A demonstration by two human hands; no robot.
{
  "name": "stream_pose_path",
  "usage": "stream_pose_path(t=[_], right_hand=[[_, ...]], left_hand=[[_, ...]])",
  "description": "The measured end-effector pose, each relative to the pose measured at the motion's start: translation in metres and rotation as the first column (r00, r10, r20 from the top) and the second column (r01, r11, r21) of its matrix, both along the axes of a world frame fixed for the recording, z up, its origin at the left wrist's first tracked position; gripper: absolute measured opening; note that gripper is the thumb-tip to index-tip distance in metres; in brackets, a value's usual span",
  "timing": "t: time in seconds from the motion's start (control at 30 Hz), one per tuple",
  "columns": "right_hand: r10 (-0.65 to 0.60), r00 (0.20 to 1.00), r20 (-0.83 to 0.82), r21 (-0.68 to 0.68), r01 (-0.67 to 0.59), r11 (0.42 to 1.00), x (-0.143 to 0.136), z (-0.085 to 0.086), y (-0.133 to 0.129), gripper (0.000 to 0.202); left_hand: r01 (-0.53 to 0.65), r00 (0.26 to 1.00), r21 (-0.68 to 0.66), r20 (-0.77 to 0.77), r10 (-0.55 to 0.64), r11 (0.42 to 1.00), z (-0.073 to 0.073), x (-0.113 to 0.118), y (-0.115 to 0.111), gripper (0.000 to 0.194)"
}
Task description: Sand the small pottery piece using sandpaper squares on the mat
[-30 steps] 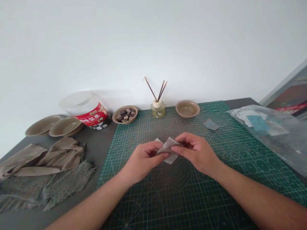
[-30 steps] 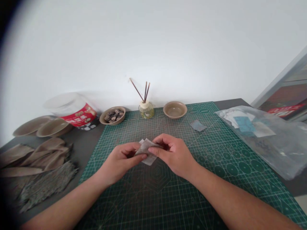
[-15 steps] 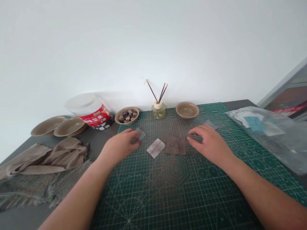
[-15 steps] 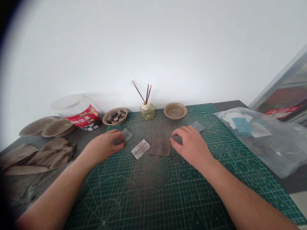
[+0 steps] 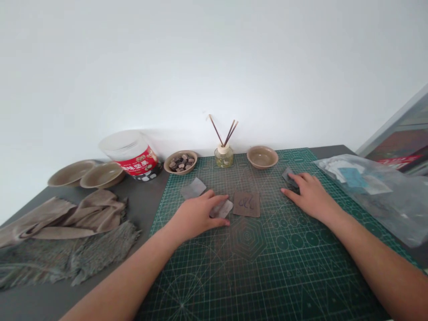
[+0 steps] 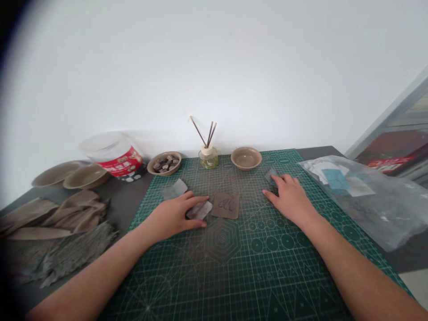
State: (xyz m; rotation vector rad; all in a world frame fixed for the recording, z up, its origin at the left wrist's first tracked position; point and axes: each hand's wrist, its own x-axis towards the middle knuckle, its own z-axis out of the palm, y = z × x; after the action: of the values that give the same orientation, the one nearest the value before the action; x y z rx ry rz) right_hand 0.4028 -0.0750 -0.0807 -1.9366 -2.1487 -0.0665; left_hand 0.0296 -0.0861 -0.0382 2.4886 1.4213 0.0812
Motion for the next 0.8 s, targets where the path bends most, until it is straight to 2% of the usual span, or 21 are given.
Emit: stream_pose_path(t=[0.17,0.3,0.4,0.5,0.57,0.63,0.7,0.77,0.8], right_hand=[[-0.076,0.997,-0.013,-0.056,0.075,0.996,0.008,0.004,0.019,0.066],[-0.060,0.996,0.070,-0.001,0.061,0.998,0.015,0.009,0.029,0.051],[-0.040,0.997,0.070,-0.003,0.040,0.999,0.020,0.020,0.024,0.039],[-0.089,0.994,-0.059,0.014,0.090,0.996,0.019,0.032,0.005,0.036],[-0.127,0.947,-0.296,0.016,0.138,0.990,0.008,0.040,-0.012,0.035],[-0.108,0.793,-0.599,-0.046,0.101,0.994,-0.013,0.050,-0.032,0.036],[-0.071,0.514,-0.855,-0.101,-0.030,0.994,-0.042,0.061,-0.050,0.035],[-0.102,0.247,-0.964,-0.160,-0.227,0.961,-0.074,0.074,-0.063,0.032],[-0.141,0.141,-0.980,-0.180,-0.320,0.930,-0.089,0.081,-0.067,0.030]], left_hand=[[-0.021,0.997,-0.043,0.076,0.024,0.999,0.002,-0.003,0.002,0.054],[-0.057,0.968,-0.076,0.238,0.074,0.995,0.000,-0.009,0.007,0.037],[-0.057,0.937,-0.136,0.335,0.100,0.989,-0.002,-0.014,0.012,0.019],[-0.094,0.908,-0.209,0.383,0.170,0.973,-0.002,-0.017,0.017,0.019],[-0.117,0.891,-0.277,0.395,0.224,0.954,-0.002,-0.018,0.018,0.023],[-0.118,0.881,-0.353,0.395,0.262,0.928,-0.002,-0.017,0.017,0.027],[-0.115,0.877,-0.384,0.394,0.276,0.916,-0.002,-0.015,0.015,0.032],[-0.116,0.877,-0.370,0.398,0.270,0.922,-0.002,-0.014,0.013,0.034],[-0.114,0.877,-0.365,0.400,0.266,0.924,-0.002,-0.013,0.013,0.034]])
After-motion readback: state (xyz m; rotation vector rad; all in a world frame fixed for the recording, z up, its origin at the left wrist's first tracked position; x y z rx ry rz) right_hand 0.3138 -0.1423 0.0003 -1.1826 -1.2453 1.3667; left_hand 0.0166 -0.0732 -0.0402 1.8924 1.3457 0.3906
